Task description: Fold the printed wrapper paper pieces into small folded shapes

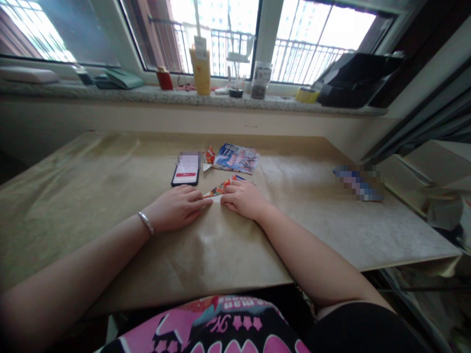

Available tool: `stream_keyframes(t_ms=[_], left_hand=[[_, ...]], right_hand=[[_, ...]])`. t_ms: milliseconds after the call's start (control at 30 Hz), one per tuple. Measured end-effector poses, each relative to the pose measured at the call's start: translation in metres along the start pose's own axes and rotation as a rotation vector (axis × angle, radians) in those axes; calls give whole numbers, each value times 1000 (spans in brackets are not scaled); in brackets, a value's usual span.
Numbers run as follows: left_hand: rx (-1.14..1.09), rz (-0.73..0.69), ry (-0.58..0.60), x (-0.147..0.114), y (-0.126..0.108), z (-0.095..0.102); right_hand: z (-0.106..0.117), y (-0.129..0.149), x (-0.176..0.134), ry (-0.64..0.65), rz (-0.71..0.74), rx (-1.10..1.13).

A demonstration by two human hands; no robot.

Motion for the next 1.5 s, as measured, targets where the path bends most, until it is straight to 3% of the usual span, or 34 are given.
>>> stream_keyframes(t_ms=[667, 1500], left_hand=[[-197, 23, -45, -3, 6, -5], [-225, 33, -58, -3, 11, -6]], right_hand=[[0, -10, -4, 44, -24, 34], [9, -18, -16, 126, -114, 30]])
Point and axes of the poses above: each hand's wrist, its own x-axis towards the middle knuckle, its own z-axis out of the back of the hand, y = z × x, the point moved 10 cm from there along x, towards the middle knuckle
